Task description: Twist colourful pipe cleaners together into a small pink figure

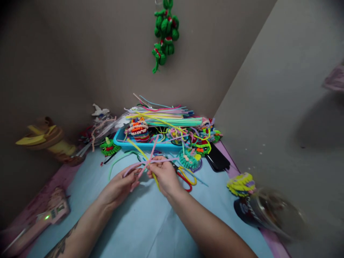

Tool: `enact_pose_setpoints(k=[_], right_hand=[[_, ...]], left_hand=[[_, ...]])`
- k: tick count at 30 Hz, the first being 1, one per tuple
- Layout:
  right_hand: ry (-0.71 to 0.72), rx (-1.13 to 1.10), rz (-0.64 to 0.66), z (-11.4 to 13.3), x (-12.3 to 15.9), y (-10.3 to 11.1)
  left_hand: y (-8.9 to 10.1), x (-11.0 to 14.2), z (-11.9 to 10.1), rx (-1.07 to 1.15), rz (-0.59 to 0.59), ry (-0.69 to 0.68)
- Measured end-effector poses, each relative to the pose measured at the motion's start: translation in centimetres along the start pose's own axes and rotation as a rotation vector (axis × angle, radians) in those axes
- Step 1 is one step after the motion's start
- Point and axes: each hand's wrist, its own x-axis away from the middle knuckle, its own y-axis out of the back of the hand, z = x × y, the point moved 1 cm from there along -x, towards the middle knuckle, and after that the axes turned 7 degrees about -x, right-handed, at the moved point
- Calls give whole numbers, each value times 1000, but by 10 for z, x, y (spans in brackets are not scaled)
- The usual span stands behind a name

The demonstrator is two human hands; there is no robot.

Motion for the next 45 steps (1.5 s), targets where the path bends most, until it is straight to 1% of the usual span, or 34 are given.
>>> enact_pose_setpoints(k=[1,3,5,7,10,12,14,16,18,21,25,28,33,36,39,42,45], right_hand=[[21,-16,-23,1,0,0],[47,-61,-68,4,-1,1],[44,-86,-83,5,-1,1],[17,-75,-63,3,0,0],[-31,-11,-4,-6,3,-2],[-45,47,37,-13,5,-3],[-57,101,81,-19,7,-4],[-74,146,110,-23,9,-4],[-92,181,117,-24,11,-4],[-104,211,136,-24,13,-4],[-22,228,179,-24,14,-6],[-2,245,141,-24,13,-5],[-49,247,76,-23,12,-5],[-58,222,41,-27,10,-5],[-24,232,39,-34,8,-4],[24,294,27,-38,8,-2],[26,325,13,-39,10,-2]], left_hand=[[0,-1,1,82,6,20],[2,-3,2,215,-42,16],[4,-5,3,240,-66,-11],[2,-3,2,136,-11,-29],[-7,4,1,-149,87,-104],[-12,7,0,-255,90,-175],[-14,8,0,-265,37,-216],[-14,5,2,-229,-41,-215],[-11,2,5,-192,-87,-206],[-9,0,7,-207,-96,-213],[-10,1,8,-226,-100,-221],[-11,2,9,-165,-86,-173],[-9,2,10,-95,-76,-134],[-10,2,10,-87,-63,-168],[-12,3,11,-93,-43,-217],[-14,3,11,-85,-51,-200],[-15,3,11,-40,-54,-167]])
